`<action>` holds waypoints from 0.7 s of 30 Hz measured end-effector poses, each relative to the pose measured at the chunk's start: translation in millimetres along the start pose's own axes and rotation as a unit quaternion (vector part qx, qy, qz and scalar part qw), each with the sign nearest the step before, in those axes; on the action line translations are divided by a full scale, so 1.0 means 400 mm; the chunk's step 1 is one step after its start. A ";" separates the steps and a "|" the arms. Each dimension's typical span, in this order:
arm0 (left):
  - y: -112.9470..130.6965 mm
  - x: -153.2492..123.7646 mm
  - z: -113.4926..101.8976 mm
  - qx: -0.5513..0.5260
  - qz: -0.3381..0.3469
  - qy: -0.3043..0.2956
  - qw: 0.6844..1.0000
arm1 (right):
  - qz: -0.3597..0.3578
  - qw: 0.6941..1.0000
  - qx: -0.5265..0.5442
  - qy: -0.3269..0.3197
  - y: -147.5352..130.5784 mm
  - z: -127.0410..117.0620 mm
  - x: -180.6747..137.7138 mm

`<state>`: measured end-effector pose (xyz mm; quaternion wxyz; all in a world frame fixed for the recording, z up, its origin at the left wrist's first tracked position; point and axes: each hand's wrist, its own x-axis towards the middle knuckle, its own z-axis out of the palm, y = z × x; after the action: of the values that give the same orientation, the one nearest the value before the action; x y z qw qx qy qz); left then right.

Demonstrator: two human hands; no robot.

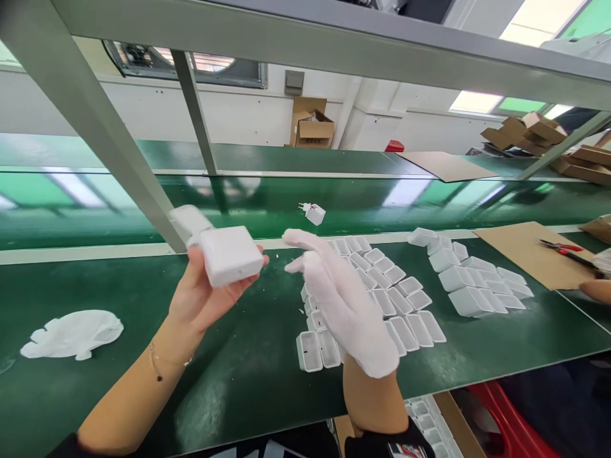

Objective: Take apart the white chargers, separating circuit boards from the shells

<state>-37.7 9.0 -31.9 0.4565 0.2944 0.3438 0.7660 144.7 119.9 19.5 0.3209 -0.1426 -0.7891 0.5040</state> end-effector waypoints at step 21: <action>-0.047 0.288 -0.260 0.381 0.041 0.263 0.885 | -0.078 0.979 0.024 0.185 0.057 -0.211 -0.037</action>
<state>-155.1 92.7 -92.4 0.1699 0.2472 0.7042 0.6435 208.5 181.4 18.0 0.5030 -0.1639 -0.7124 0.4611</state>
